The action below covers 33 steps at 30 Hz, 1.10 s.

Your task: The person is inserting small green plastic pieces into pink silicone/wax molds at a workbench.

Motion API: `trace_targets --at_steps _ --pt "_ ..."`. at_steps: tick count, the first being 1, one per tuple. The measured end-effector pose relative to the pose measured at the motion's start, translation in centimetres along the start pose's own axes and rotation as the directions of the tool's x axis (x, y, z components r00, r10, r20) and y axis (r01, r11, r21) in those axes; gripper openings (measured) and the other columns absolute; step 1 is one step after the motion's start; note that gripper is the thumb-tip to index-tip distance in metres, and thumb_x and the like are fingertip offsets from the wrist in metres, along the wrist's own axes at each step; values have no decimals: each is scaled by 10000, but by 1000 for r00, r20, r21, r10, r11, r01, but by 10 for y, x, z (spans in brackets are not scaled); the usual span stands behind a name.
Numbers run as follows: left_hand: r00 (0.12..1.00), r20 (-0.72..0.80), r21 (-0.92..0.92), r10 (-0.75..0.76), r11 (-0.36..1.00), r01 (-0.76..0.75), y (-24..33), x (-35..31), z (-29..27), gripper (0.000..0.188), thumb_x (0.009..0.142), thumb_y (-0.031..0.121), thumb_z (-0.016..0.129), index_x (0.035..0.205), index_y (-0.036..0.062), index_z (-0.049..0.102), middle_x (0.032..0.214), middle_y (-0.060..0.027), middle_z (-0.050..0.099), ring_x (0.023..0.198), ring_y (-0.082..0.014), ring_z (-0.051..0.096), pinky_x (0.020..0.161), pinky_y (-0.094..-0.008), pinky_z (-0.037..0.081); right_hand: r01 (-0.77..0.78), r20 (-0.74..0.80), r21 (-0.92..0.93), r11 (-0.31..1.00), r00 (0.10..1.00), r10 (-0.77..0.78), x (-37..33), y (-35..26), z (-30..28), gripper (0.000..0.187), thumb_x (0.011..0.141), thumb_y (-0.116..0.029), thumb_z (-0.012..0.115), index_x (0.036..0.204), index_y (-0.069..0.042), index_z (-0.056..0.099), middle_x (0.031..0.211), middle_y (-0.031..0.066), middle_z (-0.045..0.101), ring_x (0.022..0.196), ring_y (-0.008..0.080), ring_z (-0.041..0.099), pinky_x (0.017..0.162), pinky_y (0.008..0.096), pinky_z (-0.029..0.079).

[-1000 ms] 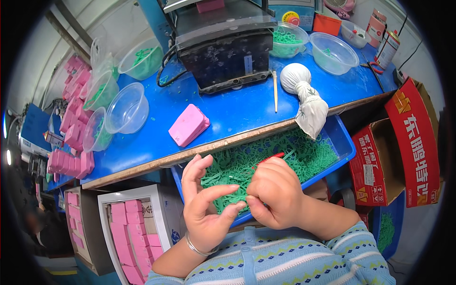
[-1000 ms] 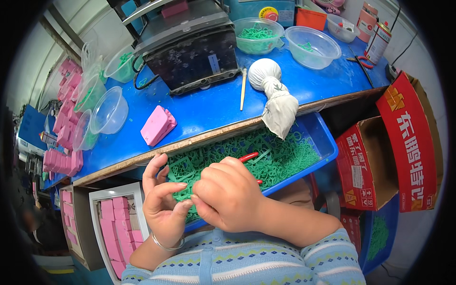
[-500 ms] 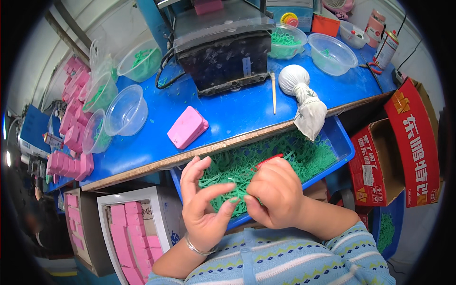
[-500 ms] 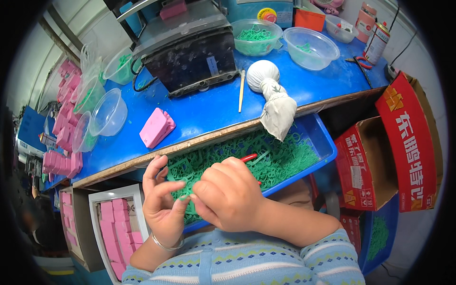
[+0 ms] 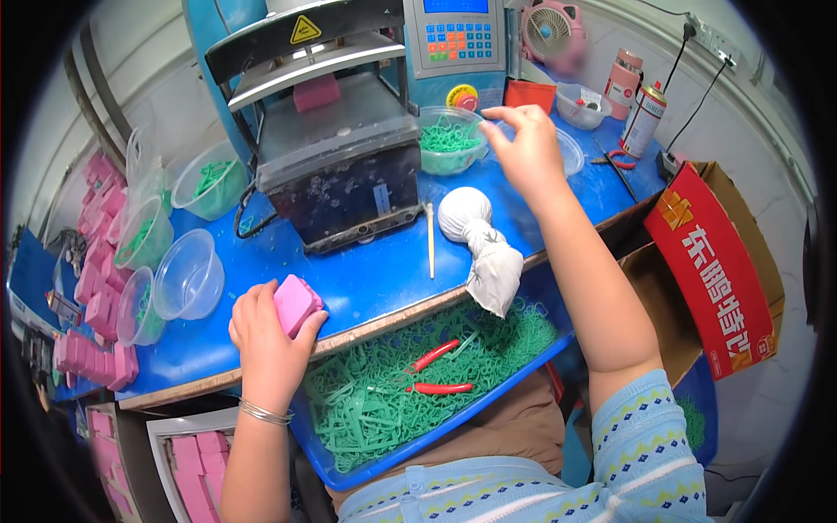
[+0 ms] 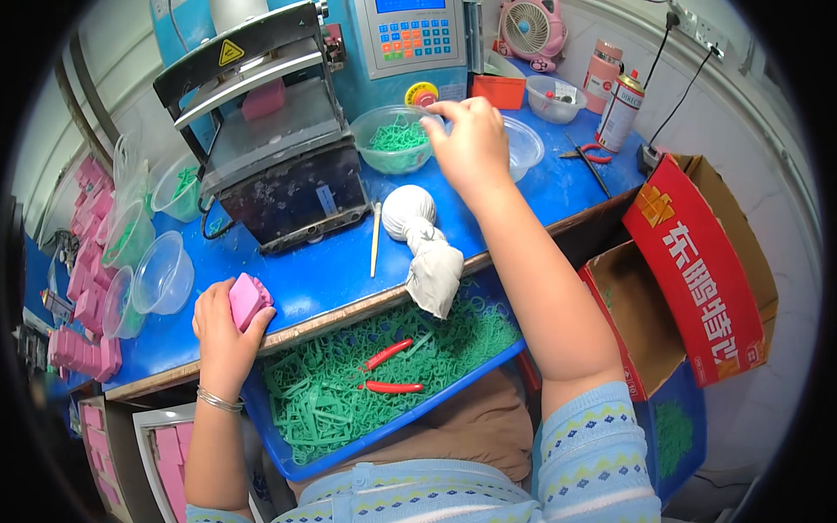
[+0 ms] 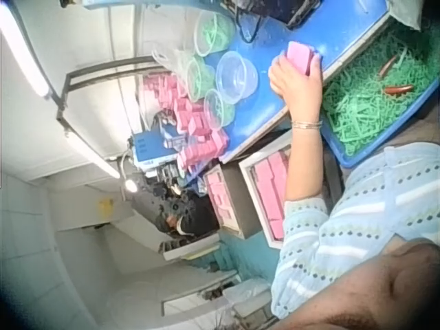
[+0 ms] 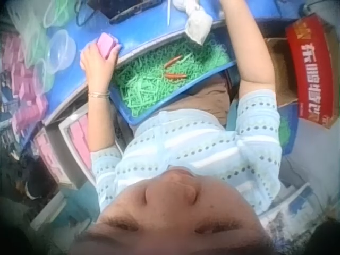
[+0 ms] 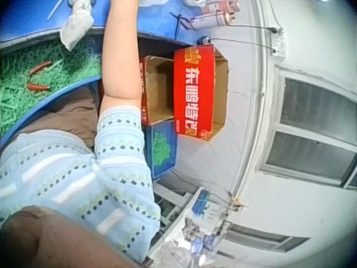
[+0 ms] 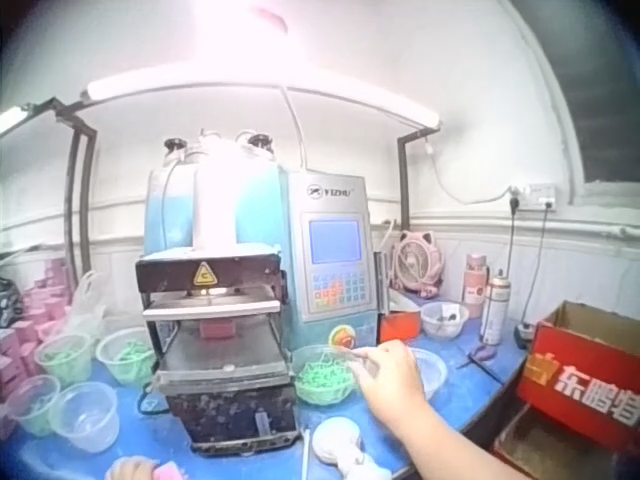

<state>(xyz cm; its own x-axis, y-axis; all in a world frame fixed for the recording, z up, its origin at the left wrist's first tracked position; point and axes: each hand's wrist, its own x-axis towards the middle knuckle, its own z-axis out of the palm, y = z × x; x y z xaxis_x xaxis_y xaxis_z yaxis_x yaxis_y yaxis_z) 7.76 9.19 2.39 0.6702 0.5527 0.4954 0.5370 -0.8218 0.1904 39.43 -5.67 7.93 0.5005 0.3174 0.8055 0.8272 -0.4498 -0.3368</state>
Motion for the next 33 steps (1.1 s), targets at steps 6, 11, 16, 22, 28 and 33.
trace_targets --at_steps 6,11,16,22,28,33 --pt "999 -26 -461 -29 887 14 -2 -7 -7 550 625 161 750 1095 19 503 1082 -146 496 1053 -305 454 924 -390 360 307 149 508 805 889 -433 -51 -74 -18 252 768 -243 638 932 -52 627 988 101 576 933 281 522 821 392 412" --pt "962 273 -958 3 -89 272 33 -31 -29 778 770 412 694 1321 6 324 1224 -84 454 1010 -174 492 940 -330 388 414 61 721 556 761 -646 -114 -141 -44 391 764 -325 626 998 -18 567 1005 129 577 949 294 547 847 435 398" --pt "864 503 -617 -7 -703 353 42 -40 -29 672 897 602 290 1052 -11 519 638 -72 498 502 -151 420 463 -284 374 238 145 850 470 752 -643 -165 -157 -58 263 741 -226 688 881 -33 577 791 67 560 724 227 550 712 379 412" --pt "846 527 -777 -74 -446 445 58 -64 -39 664 913 567 295 1213 -14 406 680 -74 491 535 -138 445 492 -285 399 -366 522 782 506 827 -209 -162 -165 -50 225 749 -140 703 882 -37 553 766 72 554 687 203 543 613 318 434" --pt "784 608 -548 128 -647 531 45 -71 -31 694 908 584 284 1290 9 347 704 -71 494 528 -129 433 494 -274 402 -156 379 817 555 871 -313 -171 -158 -45 192 755 -83 686 878 -33 547 803 98 558 737 211 564 671 324 436" --pt "786 492 -484 375 -633 605 35 -72 -21 763 897 604 274 1413 55 156 773 -119 539 519 -144 471 489 -288 429 -714 722 689 126 659 -210 -173 -153 -31 179 815 -131 646 916 -26 542 991 68 532 871 140 496 762 284 422"
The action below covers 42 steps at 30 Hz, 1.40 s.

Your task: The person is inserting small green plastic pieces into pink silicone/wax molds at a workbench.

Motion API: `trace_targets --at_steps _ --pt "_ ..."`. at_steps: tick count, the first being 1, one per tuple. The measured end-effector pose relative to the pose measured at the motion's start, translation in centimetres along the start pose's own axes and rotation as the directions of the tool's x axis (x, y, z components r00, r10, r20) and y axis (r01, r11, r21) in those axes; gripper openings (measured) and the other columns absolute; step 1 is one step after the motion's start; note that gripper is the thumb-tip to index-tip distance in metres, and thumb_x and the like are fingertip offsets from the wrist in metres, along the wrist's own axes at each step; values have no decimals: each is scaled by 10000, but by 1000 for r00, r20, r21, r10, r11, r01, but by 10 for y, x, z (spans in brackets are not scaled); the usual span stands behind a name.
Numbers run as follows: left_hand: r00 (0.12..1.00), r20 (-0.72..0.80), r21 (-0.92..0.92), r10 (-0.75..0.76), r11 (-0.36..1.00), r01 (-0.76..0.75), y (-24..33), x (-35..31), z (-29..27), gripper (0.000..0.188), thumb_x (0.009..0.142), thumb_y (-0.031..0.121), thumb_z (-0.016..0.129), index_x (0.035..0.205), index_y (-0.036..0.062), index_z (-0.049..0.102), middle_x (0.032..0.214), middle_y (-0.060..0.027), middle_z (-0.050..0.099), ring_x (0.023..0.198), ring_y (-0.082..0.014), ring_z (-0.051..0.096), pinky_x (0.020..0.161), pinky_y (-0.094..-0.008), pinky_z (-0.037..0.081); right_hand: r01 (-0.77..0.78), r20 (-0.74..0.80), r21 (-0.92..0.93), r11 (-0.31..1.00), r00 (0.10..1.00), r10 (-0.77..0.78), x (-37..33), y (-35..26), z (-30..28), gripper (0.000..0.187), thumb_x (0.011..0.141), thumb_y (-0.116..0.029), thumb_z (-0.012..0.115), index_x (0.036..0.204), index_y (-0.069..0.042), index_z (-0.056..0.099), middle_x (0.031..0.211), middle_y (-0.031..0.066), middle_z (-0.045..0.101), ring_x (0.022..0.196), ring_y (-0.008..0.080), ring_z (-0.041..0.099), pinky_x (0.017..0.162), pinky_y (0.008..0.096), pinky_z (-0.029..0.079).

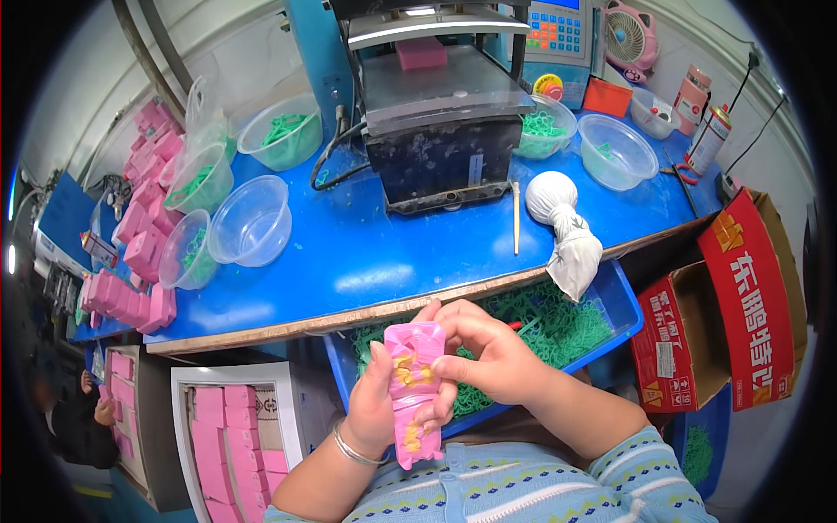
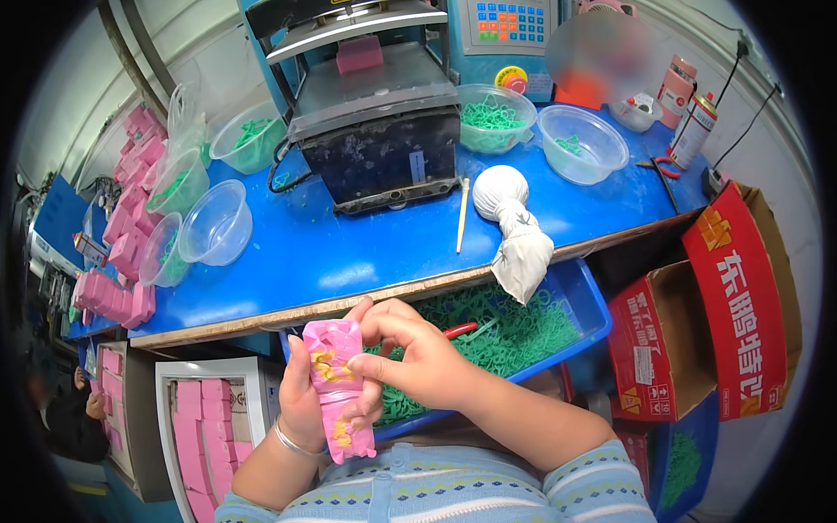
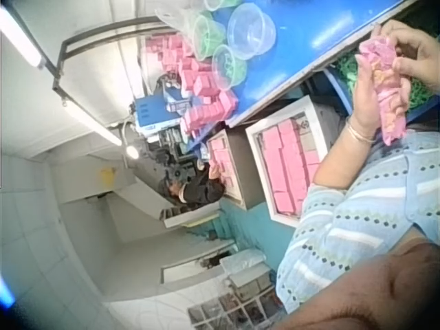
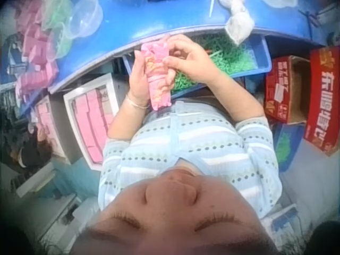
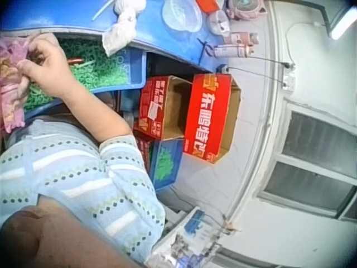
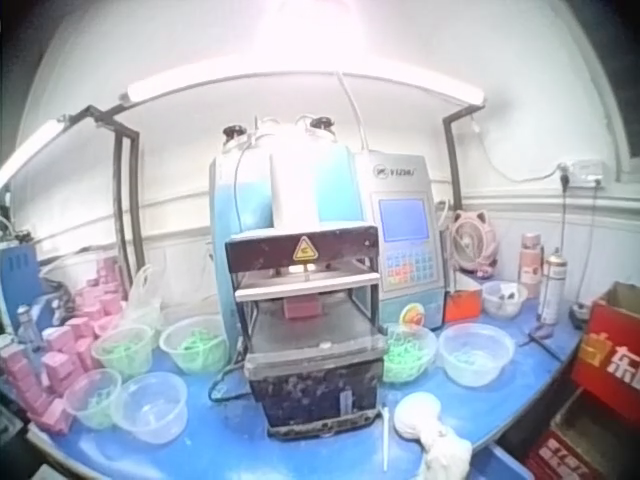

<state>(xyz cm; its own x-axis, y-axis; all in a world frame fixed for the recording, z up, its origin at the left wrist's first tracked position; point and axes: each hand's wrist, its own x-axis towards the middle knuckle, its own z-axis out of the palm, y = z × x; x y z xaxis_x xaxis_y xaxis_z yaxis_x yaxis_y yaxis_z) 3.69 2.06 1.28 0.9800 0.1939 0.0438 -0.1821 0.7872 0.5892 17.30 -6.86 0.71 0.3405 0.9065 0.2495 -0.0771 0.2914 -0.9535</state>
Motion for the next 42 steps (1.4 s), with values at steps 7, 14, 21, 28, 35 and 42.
trace_targets --at_steps 7,14,21,28,35,42 --pt "893 -231 641 386 751 -159 -10 2 8 471 944 418 398 1158 -1 414 1034 -94 510 957 -160 512 848 -303 430 -34 -23 -116 993 999 32 -9 4 7 158 841 -140 608 885 -6 536 923 101 521 905 188 503 801 311 404" --pt "849 -61 841 524 485 -240 5 -1 6 142 768 -1 637 844 8 517 917 -76 505 817 -138 474 743 -249 392 -26 -7 -306 952 1000 24 -20 -18 0 186 836 -126 608 945 14 551 888 102 533 807 187 533 702 292 444" --pt "886 -18 926 464 343 -160 15 -3 16 159 721 -8 661 825 10 542 824 -64 546 768 -138 512 688 -266 411 66 8 -305 950 998 -67 -24 -21 -3 184 839 -130 608 970 -6 574 861 93 553 757 178 551 635 282 454" --pt "913 -53 930 404 354 -103 5 0 13 140 741 -17 656 851 4 572 807 -70 548 773 -145 541 694 -259 432 141 69 -420 897 990 -123 -19 -19 -12 186 824 -142 620 951 -11 582 864 92 574 776 189 550 615 285 441" --pt "910 -60 907 410 404 -122 9 0 7 60 838 43 581 838 -10 554 861 -67 520 762 -124 488 686 -242 413 10 17 -388 922 1000 -3 -24 -19 -3 212 796 -149 661 932 -6 584 825 95 577 716 212 554 616 305 447" --pt "910 -5 926 415 345 -153 0 -5 8 166 801 15 624 940 2 534 938 -84 520 827 -127 507 732 -252 426 166 6 -492 855 982 -187 -22 -14 -5 195 754 -136 685 849 1 585 756 101 571 666 235 558 584 326 439"
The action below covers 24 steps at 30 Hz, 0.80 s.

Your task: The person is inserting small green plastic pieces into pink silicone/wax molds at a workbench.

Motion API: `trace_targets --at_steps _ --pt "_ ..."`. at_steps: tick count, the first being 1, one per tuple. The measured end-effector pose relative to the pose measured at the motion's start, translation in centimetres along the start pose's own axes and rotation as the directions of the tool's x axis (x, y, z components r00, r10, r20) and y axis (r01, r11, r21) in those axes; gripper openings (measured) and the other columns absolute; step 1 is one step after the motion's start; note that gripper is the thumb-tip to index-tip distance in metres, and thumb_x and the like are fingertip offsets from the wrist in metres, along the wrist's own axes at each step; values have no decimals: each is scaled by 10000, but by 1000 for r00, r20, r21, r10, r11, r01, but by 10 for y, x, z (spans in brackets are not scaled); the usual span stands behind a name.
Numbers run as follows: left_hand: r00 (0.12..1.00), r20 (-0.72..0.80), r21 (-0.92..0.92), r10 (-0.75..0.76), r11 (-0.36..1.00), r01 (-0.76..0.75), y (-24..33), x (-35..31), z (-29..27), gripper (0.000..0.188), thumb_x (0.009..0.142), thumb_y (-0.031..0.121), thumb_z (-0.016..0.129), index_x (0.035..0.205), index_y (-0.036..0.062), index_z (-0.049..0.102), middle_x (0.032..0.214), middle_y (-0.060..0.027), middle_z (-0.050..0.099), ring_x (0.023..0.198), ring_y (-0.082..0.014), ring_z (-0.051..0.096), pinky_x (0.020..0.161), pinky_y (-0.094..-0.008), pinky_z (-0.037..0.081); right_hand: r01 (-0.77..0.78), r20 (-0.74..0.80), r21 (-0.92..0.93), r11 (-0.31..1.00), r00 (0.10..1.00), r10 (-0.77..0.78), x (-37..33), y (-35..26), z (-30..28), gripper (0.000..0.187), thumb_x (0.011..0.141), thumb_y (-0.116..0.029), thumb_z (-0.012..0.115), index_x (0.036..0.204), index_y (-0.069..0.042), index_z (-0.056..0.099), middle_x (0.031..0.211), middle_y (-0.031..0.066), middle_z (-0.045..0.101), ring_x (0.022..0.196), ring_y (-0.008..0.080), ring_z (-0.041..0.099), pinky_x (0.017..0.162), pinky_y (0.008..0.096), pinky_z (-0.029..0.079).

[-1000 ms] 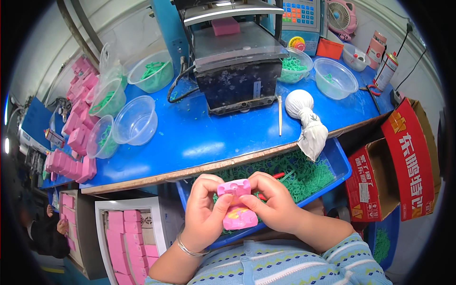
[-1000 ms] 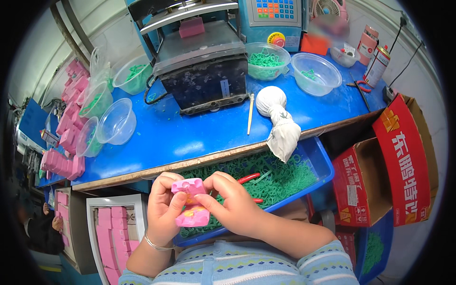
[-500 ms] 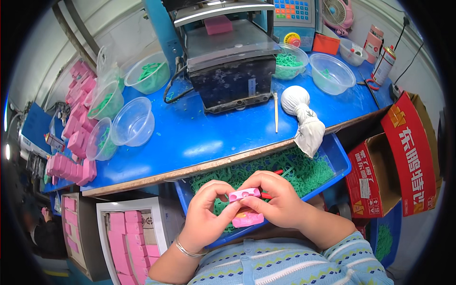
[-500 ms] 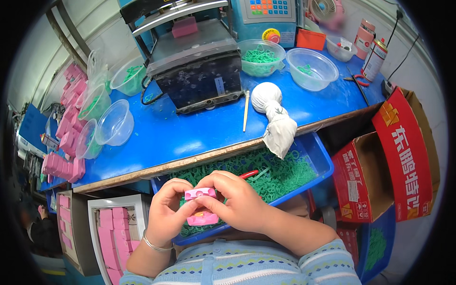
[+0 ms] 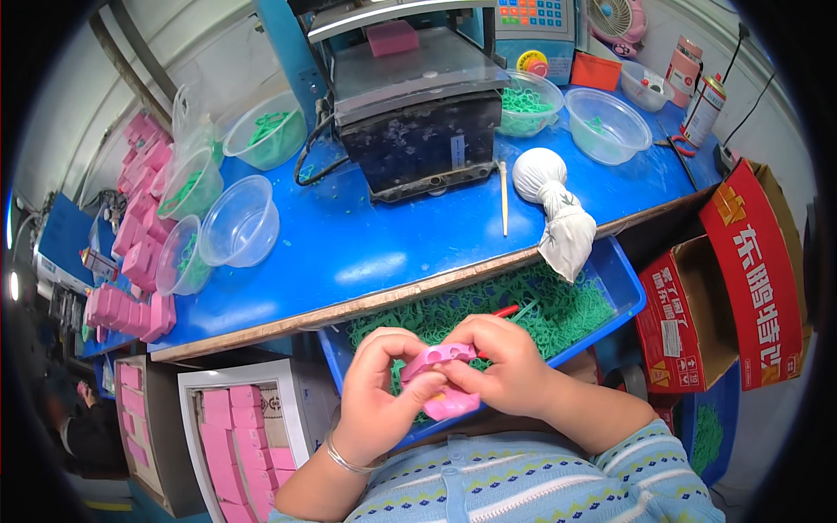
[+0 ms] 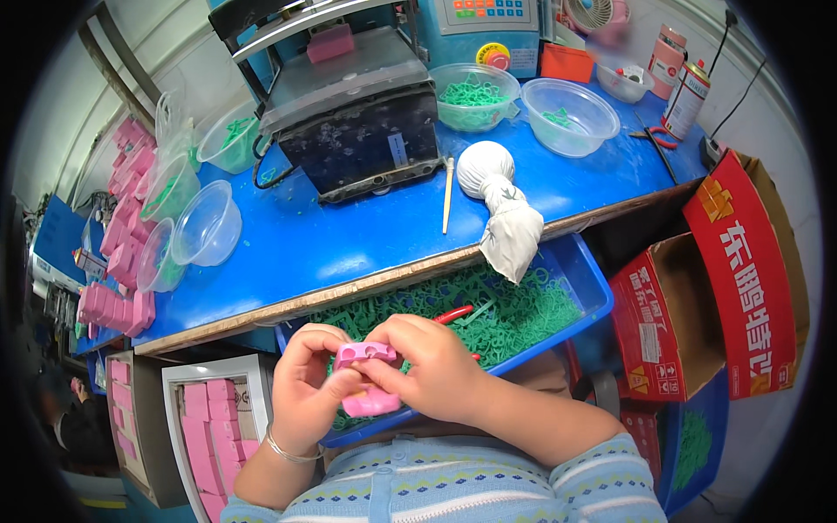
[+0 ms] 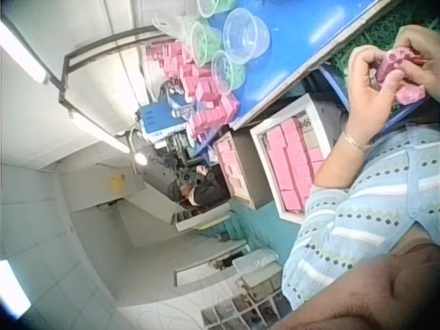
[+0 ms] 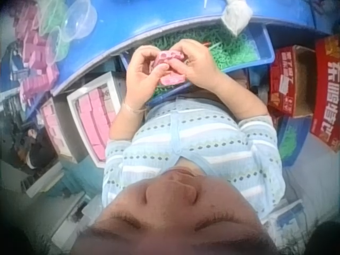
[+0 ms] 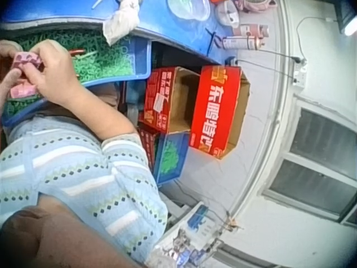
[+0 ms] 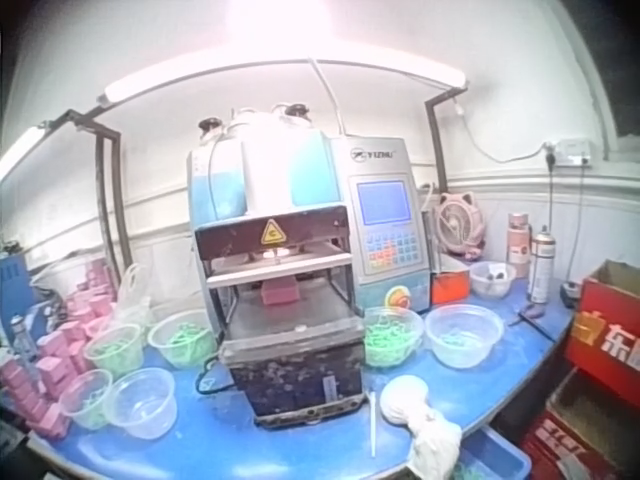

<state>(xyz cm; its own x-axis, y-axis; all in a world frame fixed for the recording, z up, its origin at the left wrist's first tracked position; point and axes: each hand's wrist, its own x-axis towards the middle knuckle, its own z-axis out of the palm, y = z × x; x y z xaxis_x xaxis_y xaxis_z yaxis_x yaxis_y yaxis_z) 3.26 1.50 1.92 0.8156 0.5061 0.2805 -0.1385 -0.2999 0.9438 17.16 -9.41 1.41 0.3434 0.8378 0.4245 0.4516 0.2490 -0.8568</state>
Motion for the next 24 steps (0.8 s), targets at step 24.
trace_targets --at_steps 24 --pt "930 137 -651 -341 677 344 7 -5 -2 444 908 43 493 1325 17 346 1217 -108 495 1090 -164 512 873 -293 456 -262 109 471 843 965 239 -6 2 -5 369 867 -52 514 1223 39 481 1119 118 521 1010 177 537 868 299 443"
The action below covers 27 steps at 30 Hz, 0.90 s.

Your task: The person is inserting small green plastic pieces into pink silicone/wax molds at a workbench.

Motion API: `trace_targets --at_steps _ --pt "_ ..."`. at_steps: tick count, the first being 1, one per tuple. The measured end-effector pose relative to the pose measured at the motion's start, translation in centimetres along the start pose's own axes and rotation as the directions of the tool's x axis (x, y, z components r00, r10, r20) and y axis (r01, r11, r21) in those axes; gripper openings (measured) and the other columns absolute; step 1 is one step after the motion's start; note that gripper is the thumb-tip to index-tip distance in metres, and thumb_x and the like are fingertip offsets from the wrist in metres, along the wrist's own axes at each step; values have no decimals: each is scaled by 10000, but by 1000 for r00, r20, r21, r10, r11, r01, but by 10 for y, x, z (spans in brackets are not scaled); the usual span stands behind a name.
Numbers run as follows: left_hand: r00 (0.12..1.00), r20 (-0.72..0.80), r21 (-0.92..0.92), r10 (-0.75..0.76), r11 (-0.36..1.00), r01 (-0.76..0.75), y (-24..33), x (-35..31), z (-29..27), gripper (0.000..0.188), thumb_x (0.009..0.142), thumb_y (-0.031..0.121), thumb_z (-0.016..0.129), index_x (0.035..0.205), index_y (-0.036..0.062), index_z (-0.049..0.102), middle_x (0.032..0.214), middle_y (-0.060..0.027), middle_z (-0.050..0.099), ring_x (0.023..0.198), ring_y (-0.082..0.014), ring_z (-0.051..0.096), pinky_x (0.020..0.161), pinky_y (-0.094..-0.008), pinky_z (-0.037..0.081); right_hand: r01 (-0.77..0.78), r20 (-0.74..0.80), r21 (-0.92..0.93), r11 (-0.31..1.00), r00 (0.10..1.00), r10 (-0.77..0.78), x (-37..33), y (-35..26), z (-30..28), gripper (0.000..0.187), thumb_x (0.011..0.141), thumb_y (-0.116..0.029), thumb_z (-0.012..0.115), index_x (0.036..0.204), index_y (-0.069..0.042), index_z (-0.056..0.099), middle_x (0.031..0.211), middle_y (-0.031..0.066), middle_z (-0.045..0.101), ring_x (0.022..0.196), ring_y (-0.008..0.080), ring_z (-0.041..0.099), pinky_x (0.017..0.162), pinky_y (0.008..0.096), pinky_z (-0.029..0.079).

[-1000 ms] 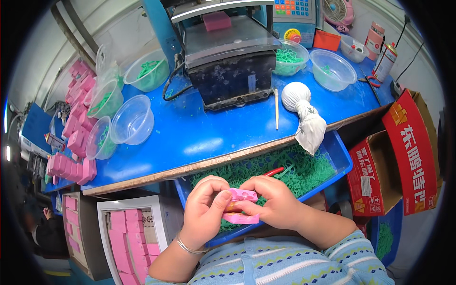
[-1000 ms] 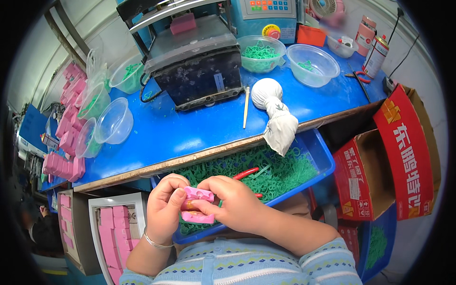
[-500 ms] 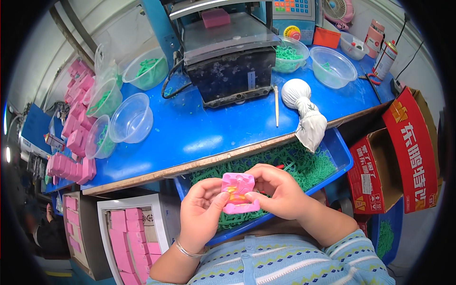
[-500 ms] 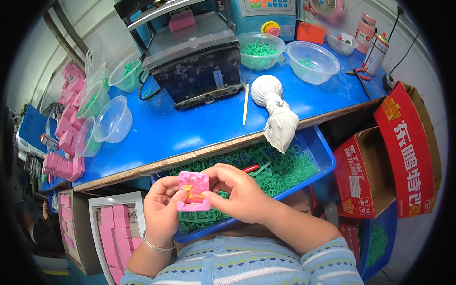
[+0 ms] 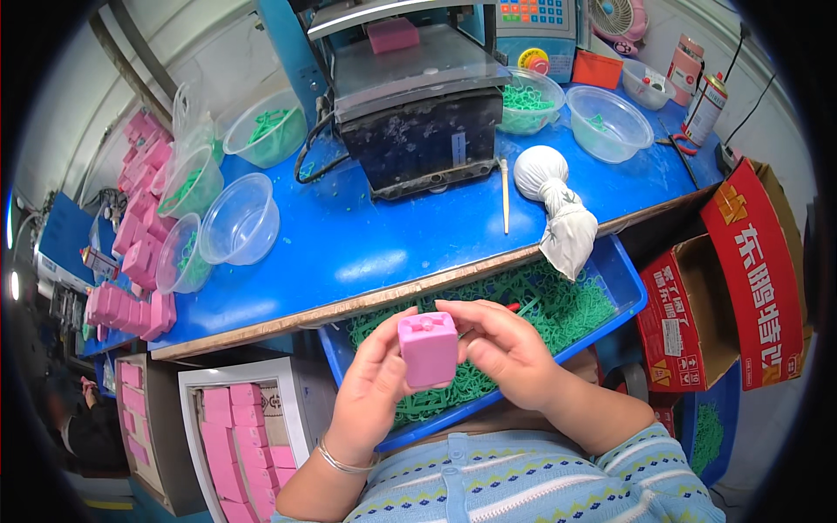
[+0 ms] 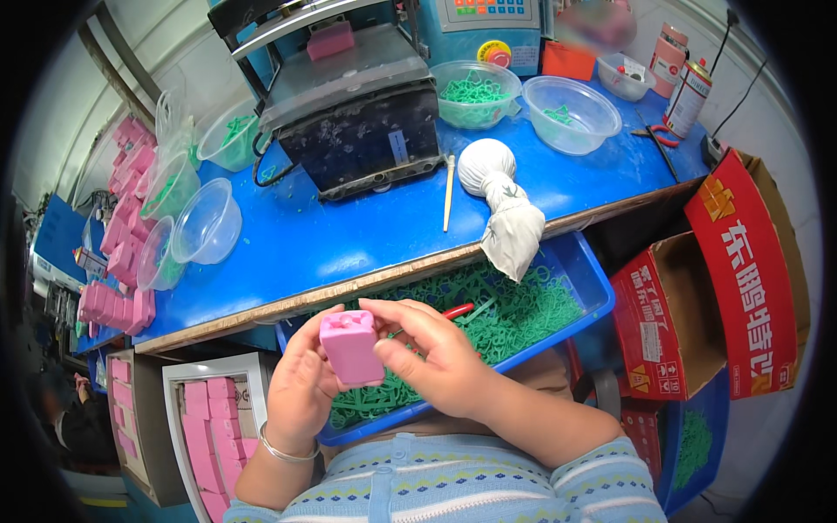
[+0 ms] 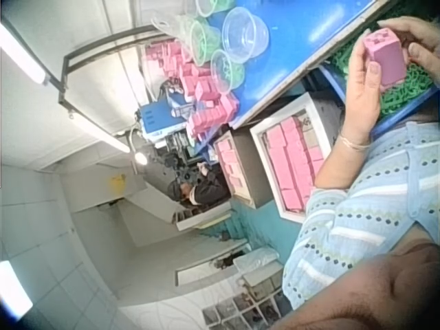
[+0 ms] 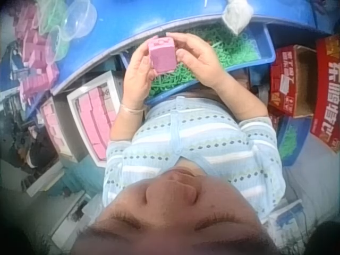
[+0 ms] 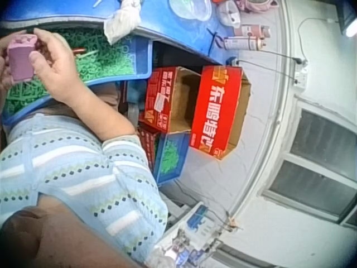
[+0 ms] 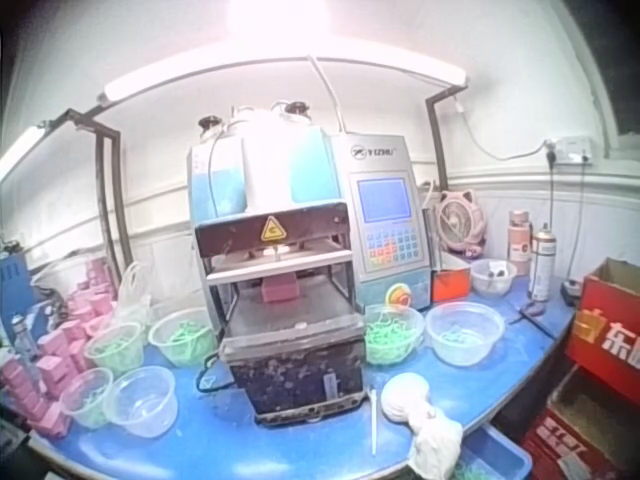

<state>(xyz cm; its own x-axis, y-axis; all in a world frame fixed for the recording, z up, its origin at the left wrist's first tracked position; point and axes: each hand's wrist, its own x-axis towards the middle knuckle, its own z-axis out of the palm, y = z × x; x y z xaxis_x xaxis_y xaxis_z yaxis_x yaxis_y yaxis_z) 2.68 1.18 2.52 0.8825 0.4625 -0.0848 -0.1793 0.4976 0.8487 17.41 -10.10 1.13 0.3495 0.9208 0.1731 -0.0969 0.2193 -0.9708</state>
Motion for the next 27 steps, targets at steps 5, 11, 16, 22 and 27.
trace_targets --at_steps 5,11,16,22,27 --pt "971 28 445 235 867 -223 -5 -1 10 393 876 84 563 1241 10 439 1144 -102 525 1063 -192 523 887 -298 429 336 31 -499 798 928 -372 2 0 5 349 829 -78 585 1159 11 512 957 142 565 852 258 548 740 335 446" --pt "796 292 907 530 110 -406 1 2 7 265 715 16 657 975 29 609 887 -107 546 852 -268 526 766 -360 425 398 40 -525 752 895 -445 7 4 5 227 791 -93 642 976 -17 534 884 121 554 791 255 529 694 341 432" --pt "778 412 880 474 15 -475 14 9 10 323 635 -10 661 952 32 617 857 -100 540 825 -277 515 743 -360 417 322 81 -428 845 944 -319 16 5 -3 304 717 -176 743 855 -33 513 815 88 520 752 208 504 661 302 416" --pt "860 394 841 325 249 -480 30 23 8 264 630 29 709 876 30 611 808 -86 540 734 -230 518 676 -329 416 124 288 -14 992 951 -115 36 2 -23 304 703 -156 771 779 -51 496 774 17 511 711 86 489 627 245 414" --pt "989 123 439 84 889 -130 35 47 1 210 720 7 703 892 -1 582 894 -48 542 833 -120 543 753 -263 448 -143 233 101 985 965 116 55 -2 -32 287 773 -181 728 857 -43 491 808 35 582 746 73 540 625 241 441"
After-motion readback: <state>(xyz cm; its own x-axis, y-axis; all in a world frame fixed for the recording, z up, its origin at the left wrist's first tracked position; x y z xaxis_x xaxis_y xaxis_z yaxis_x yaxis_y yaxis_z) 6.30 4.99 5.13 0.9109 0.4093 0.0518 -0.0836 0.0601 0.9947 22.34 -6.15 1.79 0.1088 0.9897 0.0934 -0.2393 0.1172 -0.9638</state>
